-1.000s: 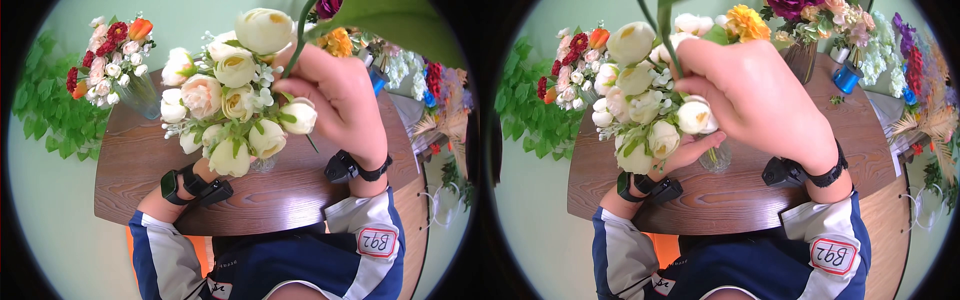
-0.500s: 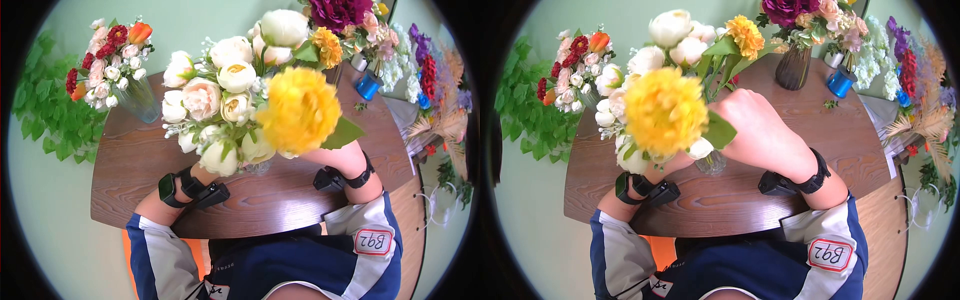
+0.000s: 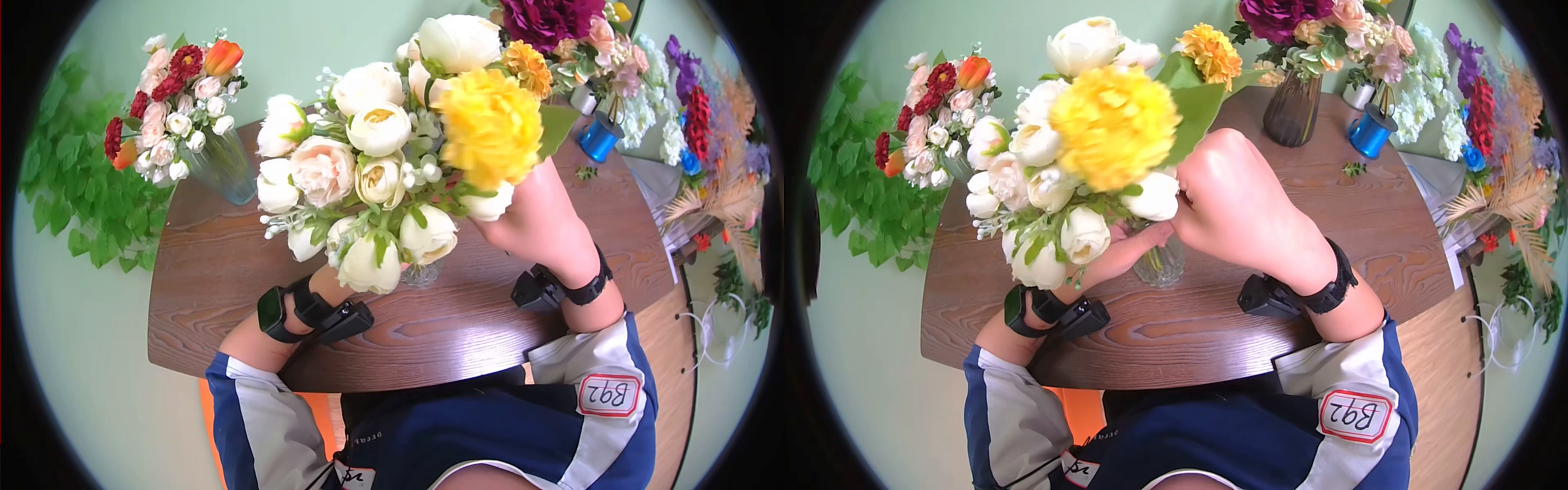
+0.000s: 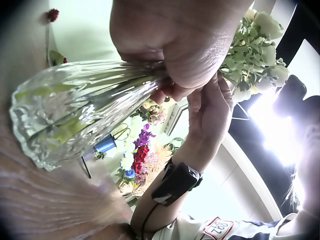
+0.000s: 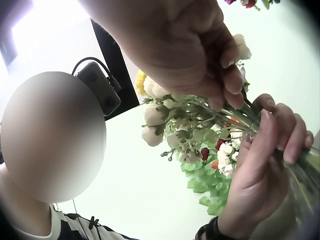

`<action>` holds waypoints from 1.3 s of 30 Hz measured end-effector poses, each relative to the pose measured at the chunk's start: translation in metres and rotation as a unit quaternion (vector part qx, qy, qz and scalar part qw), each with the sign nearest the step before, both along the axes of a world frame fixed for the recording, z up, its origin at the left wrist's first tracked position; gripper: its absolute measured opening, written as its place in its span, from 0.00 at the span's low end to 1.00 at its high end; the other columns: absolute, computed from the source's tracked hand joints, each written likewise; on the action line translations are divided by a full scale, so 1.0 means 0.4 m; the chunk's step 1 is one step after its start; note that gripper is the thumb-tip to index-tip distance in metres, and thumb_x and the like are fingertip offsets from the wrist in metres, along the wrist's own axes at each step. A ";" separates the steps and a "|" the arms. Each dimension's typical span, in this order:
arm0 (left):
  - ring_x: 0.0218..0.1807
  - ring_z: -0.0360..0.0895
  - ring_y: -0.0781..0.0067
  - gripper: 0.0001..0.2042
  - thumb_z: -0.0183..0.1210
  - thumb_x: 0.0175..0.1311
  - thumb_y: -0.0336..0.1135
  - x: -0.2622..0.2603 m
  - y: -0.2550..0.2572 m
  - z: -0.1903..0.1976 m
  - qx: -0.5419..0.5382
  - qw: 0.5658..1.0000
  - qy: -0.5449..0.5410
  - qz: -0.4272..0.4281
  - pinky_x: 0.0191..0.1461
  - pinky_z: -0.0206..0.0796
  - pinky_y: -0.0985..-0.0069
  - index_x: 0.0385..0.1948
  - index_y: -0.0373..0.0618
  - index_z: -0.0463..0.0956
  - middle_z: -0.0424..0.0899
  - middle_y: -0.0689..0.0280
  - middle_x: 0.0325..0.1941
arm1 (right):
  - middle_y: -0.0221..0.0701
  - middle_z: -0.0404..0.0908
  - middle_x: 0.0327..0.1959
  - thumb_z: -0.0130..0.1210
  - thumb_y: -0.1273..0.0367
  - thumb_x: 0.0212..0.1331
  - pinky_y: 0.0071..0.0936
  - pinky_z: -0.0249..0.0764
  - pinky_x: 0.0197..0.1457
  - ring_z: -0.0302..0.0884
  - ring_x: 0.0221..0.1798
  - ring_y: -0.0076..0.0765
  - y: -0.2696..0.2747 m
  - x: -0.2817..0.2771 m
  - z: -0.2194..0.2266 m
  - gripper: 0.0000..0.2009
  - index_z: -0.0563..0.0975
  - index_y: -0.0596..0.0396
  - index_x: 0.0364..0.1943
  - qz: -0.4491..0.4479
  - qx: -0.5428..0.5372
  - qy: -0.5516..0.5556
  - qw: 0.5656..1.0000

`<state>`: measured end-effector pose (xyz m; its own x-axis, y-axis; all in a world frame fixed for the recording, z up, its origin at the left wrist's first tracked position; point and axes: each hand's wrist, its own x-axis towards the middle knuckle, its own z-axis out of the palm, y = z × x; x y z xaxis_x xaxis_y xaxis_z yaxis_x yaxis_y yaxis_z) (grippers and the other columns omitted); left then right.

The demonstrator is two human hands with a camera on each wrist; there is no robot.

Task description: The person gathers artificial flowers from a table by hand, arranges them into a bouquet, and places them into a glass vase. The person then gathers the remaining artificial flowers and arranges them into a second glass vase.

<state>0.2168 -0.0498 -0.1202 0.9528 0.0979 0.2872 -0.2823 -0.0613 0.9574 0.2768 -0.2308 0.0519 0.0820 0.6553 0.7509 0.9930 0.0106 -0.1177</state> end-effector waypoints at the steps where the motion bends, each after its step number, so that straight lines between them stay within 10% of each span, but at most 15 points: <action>1: 0.30 0.71 0.82 0.05 0.56 0.58 0.33 -0.001 -0.002 -0.001 -0.016 1.000 0.012 0.003 0.35 0.64 0.82 0.31 0.42 0.73 0.76 0.71 0.27 | 0.43 0.70 0.14 0.53 0.79 0.31 0.35 0.67 0.22 0.70 0.20 0.52 -0.002 0.008 -0.005 0.03 0.72 0.61 0.15 0.000 -0.008 0.007 1.000; 9: 0.29 0.68 0.80 0.21 0.61 0.51 0.51 -0.045 -0.026 0.107 -0.203 0.978 0.054 0.008 0.31 0.61 0.83 0.35 0.43 0.68 0.71 0.69 0.26 | 0.38 0.75 0.16 0.55 0.76 0.40 0.34 0.70 0.26 0.73 0.21 0.45 0.012 0.009 -0.024 0.02 0.78 0.56 0.18 0.047 -0.056 0.028 0.997; 12: 0.23 0.65 0.81 0.19 0.62 0.52 0.47 -0.016 -0.001 0.173 0.005 0.993 -0.112 -0.021 0.25 0.56 0.85 0.29 0.43 0.64 0.69 0.68 0.23 | 0.38 0.76 0.18 0.57 0.73 0.42 0.35 0.70 0.27 0.74 0.23 0.45 -0.005 0.025 -0.010 0.05 0.81 0.53 0.26 0.042 -0.221 0.039 0.974; 18: 0.15 0.58 0.80 0.09 0.53 0.59 0.32 0.004 0.058 0.208 -0.077 0.991 -0.111 0.001 0.19 0.50 0.84 0.26 0.43 0.61 0.60 0.70 0.15 | 0.40 0.79 0.24 0.53 0.79 0.37 0.28 0.72 0.31 0.78 0.27 0.39 -0.056 0.149 -0.004 0.17 0.80 0.54 0.37 -0.051 -0.401 0.140 0.904; 24: 0.16 0.57 0.80 0.09 0.44 0.63 0.35 0.027 0.133 0.201 -0.072 0.986 -0.148 0.030 0.21 0.50 0.84 0.26 0.41 0.62 0.60 0.69 0.14 | 0.36 0.79 0.21 0.56 0.75 0.44 0.29 0.71 0.27 0.77 0.22 0.35 -0.010 0.344 -0.159 0.07 0.79 0.60 0.29 -0.157 -0.446 0.230 0.851; 30: 0.16 0.57 0.80 0.09 0.44 0.63 0.35 0.027 0.135 0.199 -0.077 0.985 -0.152 0.028 0.21 0.50 0.84 0.26 0.41 0.62 0.61 0.68 0.15 | 0.34 0.78 0.18 0.58 0.66 0.49 0.26 0.71 0.24 0.76 0.20 0.30 0.058 0.351 -0.250 0.10 0.77 0.61 0.23 -0.190 -0.325 0.267 0.887; 36: 0.17 0.58 0.79 0.10 0.44 0.62 0.38 0.027 0.134 0.194 -0.098 0.981 -0.165 -0.004 0.22 0.51 0.83 0.28 0.40 0.62 0.61 0.68 0.15 | 0.30 0.73 0.12 0.57 0.67 0.51 0.22 0.63 0.16 0.68 0.13 0.23 0.047 0.332 -0.209 0.12 0.74 0.61 0.18 -0.126 -0.420 0.361 0.823; 39: 0.17 0.59 0.78 0.14 0.44 0.61 0.43 0.027 0.126 0.190 -0.111 0.977 -0.173 -0.054 0.22 0.51 0.82 0.29 0.39 0.62 0.61 0.67 0.15 | 0.25 0.72 0.12 0.56 0.67 0.54 0.16 0.59 0.14 0.65 0.12 0.17 0.041 0.318 -0.155 0.10 0.72 0.57 0.20 -0.053 -0.301 0.446 0.841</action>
